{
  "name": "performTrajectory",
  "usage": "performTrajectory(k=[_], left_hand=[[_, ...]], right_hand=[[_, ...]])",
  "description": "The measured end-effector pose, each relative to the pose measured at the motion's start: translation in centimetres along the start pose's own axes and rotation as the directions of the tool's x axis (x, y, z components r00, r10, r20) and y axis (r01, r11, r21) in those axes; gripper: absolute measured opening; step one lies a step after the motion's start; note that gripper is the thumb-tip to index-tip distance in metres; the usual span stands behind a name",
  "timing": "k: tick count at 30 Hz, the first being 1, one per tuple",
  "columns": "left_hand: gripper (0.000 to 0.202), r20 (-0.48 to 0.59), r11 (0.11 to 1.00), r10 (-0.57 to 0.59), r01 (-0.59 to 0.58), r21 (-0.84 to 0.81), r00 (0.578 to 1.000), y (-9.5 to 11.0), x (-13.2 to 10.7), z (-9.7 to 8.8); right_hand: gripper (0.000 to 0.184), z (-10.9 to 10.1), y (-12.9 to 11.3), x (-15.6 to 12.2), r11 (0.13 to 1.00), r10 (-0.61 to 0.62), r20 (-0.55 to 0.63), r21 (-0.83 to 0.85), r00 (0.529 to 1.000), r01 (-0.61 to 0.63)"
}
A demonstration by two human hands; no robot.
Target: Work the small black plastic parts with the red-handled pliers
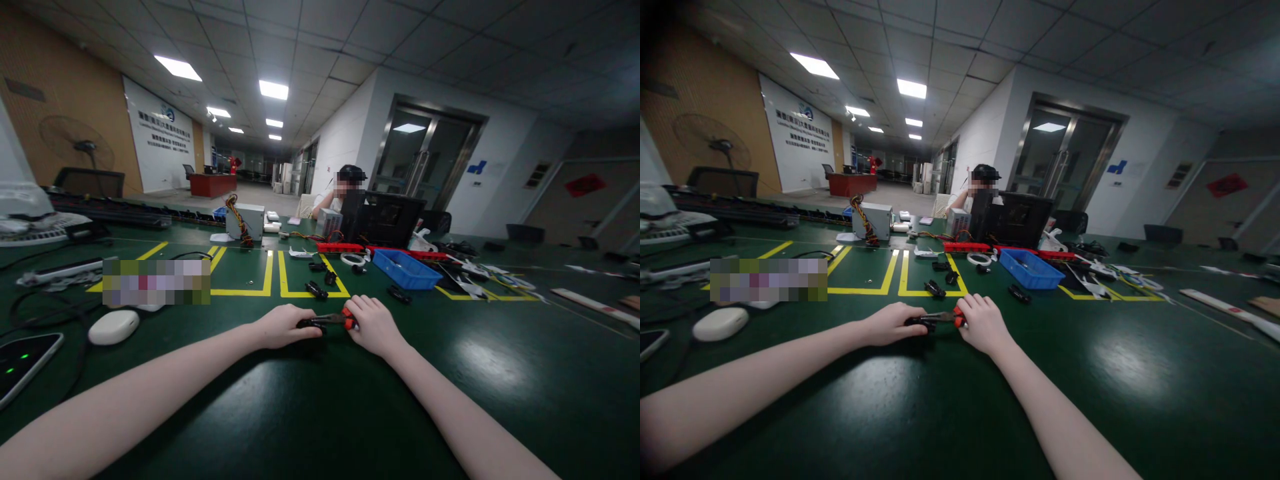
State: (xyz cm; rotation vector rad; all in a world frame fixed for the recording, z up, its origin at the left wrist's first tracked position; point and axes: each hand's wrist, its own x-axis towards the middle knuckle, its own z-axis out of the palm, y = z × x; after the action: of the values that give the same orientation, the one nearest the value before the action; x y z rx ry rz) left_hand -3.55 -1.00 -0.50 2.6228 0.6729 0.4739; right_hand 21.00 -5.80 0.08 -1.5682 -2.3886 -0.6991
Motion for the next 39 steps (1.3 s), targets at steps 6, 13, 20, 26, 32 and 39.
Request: performTrajectory(k=[6, 13, 20, 26, 32, 39], left_hand=[[0.036, -0.005, 1.0, -0.007, 0.007, 0.0, 1.0, -0.02, 0.02, 0.06], [0.038, -0.053, 1.0, -0.012, 0.014, 0.025, 0.998, -0.07, 0.02, 0.39], [0.04, -0.057, 0.998, -0.019, 0.023, 0.063, 0.998, 0.07, 0.05, 0.41], [0.04, -0.059, 0.994, -0.01, 0.016, 0.106, 0.998, 0.09, 0.04, 0.43], [0.035, -0.039, 0.993, -0.002, 0.007, 0.115, 0.999, 0.36, -0.05, 0.09], [0.036, -0.029, 0.995, 0.028, -0.025, 0.096, 0.999, 0.16, -0.07, 0.07]], right_hand=[[0.017, -0.23, 0.04, 0.02, 0.999, 0.001, 0.044, 0.039, 0.999, -0.003], [0.014, -0.65, 0.07, 0.09, 0.995, -0.012, 0.101, 0.099, 0.995, 0.002], [0.01, -0.8, 0.05, 0.2, 0.992, -0.01, 0.125, 0.129, 0.992, -0.007], [0.01, -0.64, 0.12, 0.21, 0.991, -0.019, 0.113, 0.136, 0.993, 0.004], [0.01, -0.44, 0.23, 0.21, 0.991, -0.052, 0.066, 0.127, 0.997, 0.043], [0.011, -0.49, 0.11, 0.2, 0.994, -0.055, 0.028, 0.092, 0.998, 0.053]])
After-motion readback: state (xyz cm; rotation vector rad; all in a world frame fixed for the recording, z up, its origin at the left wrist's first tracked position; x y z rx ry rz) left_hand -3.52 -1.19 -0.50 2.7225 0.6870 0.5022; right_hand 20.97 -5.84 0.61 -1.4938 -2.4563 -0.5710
